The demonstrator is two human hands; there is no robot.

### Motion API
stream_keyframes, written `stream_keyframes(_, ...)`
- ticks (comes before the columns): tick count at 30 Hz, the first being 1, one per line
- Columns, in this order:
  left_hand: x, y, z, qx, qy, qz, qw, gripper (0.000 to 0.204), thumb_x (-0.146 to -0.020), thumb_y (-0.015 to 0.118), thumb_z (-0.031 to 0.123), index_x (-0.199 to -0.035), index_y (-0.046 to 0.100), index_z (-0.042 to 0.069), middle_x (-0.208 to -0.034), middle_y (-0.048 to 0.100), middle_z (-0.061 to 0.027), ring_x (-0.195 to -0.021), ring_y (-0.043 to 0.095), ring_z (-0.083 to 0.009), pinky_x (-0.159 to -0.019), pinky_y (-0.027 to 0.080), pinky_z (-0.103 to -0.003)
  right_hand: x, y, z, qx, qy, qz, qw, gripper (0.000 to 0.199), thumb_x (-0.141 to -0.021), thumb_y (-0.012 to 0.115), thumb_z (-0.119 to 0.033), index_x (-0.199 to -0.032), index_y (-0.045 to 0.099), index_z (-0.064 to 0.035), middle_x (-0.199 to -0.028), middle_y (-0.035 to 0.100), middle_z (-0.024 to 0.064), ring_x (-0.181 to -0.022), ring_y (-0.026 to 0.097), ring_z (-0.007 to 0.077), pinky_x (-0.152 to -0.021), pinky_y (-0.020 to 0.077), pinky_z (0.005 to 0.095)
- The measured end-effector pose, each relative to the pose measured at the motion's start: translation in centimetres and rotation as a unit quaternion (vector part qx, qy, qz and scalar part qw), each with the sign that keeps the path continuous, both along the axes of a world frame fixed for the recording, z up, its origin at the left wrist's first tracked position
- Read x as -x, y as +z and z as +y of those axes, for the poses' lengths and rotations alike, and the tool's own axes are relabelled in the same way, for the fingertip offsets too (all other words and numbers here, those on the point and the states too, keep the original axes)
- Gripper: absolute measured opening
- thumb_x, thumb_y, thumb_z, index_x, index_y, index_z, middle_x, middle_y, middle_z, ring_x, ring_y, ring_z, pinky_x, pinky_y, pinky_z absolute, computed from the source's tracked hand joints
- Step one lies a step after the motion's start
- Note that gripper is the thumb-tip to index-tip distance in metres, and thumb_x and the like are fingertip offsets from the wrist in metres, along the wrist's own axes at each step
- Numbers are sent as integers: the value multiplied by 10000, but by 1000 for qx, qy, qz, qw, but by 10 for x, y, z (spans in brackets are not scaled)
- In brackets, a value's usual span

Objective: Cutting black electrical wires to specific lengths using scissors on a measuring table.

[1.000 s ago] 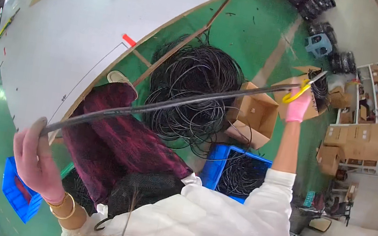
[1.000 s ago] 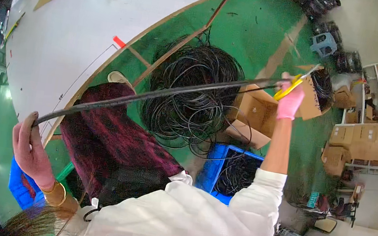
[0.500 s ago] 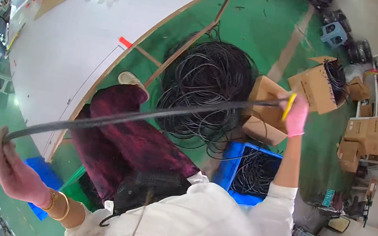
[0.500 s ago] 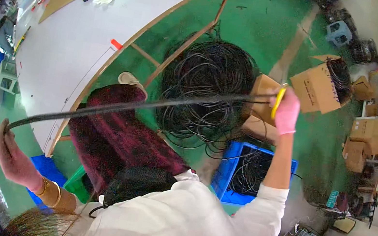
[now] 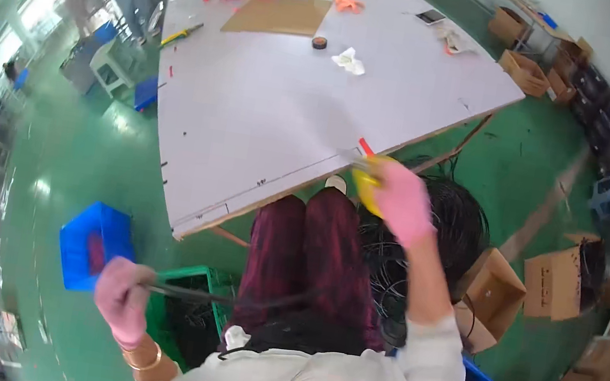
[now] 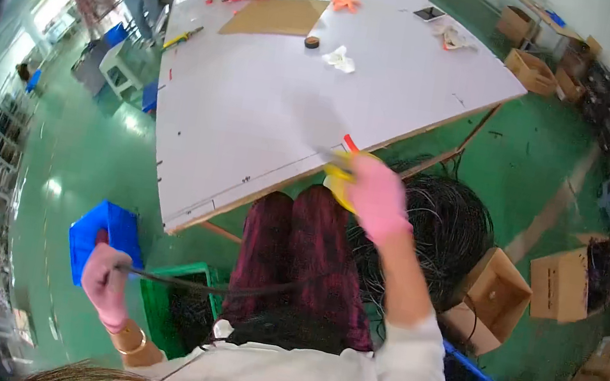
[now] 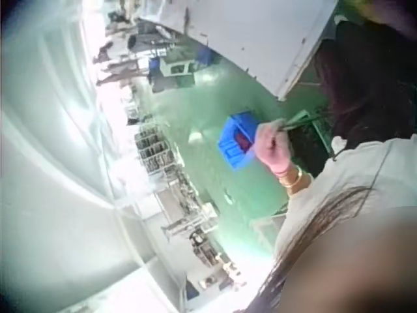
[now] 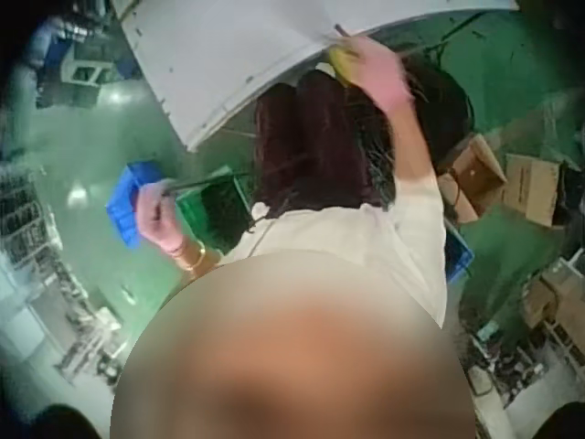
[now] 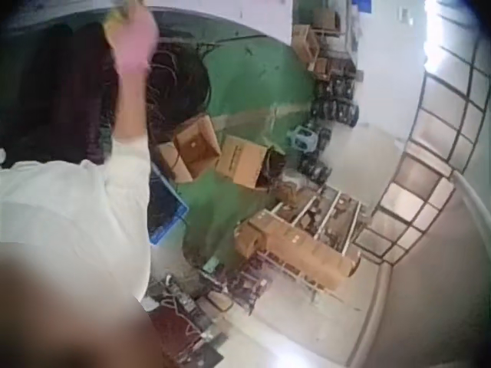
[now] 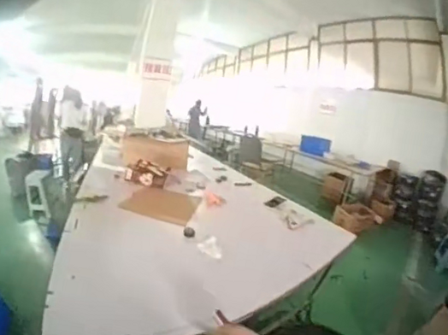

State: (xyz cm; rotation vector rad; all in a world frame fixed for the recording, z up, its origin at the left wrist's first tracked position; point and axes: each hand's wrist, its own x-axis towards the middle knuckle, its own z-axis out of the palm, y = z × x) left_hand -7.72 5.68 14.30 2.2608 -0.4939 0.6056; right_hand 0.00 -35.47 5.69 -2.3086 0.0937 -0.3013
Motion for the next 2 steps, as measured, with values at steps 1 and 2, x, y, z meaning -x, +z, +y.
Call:
stream_keyframes(1,-10,-1,-7,9,-59,-25,998,189,-644,571,-19,-776,696,33,-656,565,-55,-662,568,-217,-969,291,-371,-36,4,11,42,42,51,997,417,-827,705,-253,-1196,670,-63,-1132,685,170,-1015,675,306,-891,518,357)
stream_keyframes(2,-16,-3,-6,12,-106,-43,993,207,-661,570,-1,-786,724,59,-641,564,-50,-672,593,-214,-1248,112,-427,-74,5,39,157,59,64,984,441,-851,691,-236,-1261,647,-82,-1149,682,175,-1080,662,287,-943,508,386)
